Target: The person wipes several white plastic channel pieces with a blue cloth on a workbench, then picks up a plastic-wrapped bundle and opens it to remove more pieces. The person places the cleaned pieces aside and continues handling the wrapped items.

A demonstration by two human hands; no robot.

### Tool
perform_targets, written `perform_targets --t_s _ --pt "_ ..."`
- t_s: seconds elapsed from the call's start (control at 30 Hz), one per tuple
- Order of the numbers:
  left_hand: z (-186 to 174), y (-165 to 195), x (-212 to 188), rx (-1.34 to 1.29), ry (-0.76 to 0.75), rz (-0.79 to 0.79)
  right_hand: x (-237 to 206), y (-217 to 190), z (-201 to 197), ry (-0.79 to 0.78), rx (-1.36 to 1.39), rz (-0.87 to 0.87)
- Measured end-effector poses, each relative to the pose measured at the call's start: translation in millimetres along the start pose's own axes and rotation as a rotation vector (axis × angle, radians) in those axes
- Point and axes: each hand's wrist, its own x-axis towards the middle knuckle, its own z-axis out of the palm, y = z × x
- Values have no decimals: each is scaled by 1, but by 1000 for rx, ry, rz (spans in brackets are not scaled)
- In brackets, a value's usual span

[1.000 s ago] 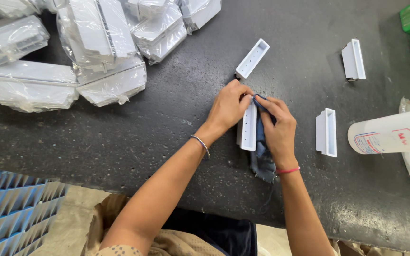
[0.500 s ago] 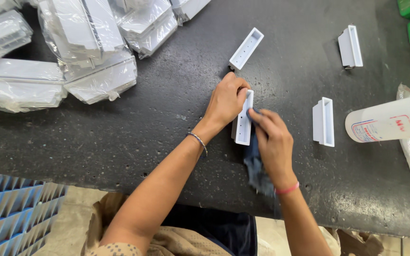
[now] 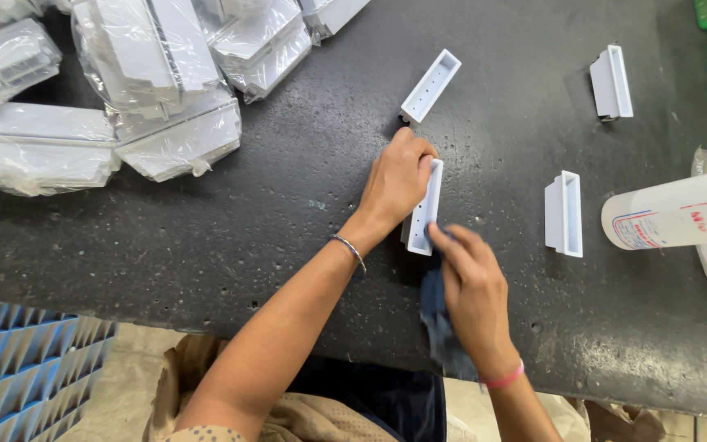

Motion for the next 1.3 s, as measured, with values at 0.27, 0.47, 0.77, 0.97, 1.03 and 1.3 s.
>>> perform_targets --t_s 0.27,0.47,0.77,0.97,1.03,1.3 --pt "-5 -3 7 -20 15 101 80 30 27 125 122 20" --pt "-3 -2 1 10 -13 53 61 28 16 92 135 -16" --pt "-12 11 -2 23 -56 20 -34 -23 -18 -69 46 82" --pt "-29 28 -8 136 -191 -19 -45 -19 -28 -140 313 264" --pt "-30 32 -12 159 -210 128 -39 -12 -28 -68 293 232" --pt "-30 35 -17 378 -500 331 -7 19 -27 156 79 197"
